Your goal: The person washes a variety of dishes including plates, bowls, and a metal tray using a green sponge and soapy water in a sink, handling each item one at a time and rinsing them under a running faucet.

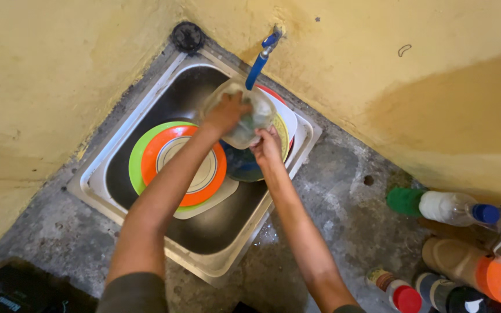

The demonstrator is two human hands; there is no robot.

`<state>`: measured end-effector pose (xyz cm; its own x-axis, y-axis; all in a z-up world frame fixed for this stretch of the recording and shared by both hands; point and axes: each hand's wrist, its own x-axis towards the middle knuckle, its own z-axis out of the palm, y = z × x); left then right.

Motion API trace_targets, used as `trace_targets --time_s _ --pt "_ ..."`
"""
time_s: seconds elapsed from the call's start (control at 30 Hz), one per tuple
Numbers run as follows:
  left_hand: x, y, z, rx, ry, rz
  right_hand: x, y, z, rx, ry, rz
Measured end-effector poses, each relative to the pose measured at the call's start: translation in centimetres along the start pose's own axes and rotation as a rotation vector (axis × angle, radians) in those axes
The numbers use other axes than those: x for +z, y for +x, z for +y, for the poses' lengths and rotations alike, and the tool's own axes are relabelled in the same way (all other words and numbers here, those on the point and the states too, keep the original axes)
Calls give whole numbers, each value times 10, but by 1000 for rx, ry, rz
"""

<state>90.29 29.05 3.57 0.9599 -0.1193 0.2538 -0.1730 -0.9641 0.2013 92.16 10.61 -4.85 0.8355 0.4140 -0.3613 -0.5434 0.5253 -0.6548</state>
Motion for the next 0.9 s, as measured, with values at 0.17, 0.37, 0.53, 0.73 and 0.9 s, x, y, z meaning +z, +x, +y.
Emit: trace_targets --time_s 0.17,0.37,0.53,0.73,0.9 --pt "8 7 19 -437 -122 -50 22 -2 -10 25 69 21" --pt "-24 8 27 -16 142 122 24 -14 -36 64 64 79" --pt "-17 3 19 -393 -215 7 7 -19 -23 -56 -169 131" --pt "15 -18 4 -426 -432 170 29 -91 -89 -781 -1239 170" --pt "18 -23 -5 -452 -469 250 65 -163 -133 -1190 -1436 16"
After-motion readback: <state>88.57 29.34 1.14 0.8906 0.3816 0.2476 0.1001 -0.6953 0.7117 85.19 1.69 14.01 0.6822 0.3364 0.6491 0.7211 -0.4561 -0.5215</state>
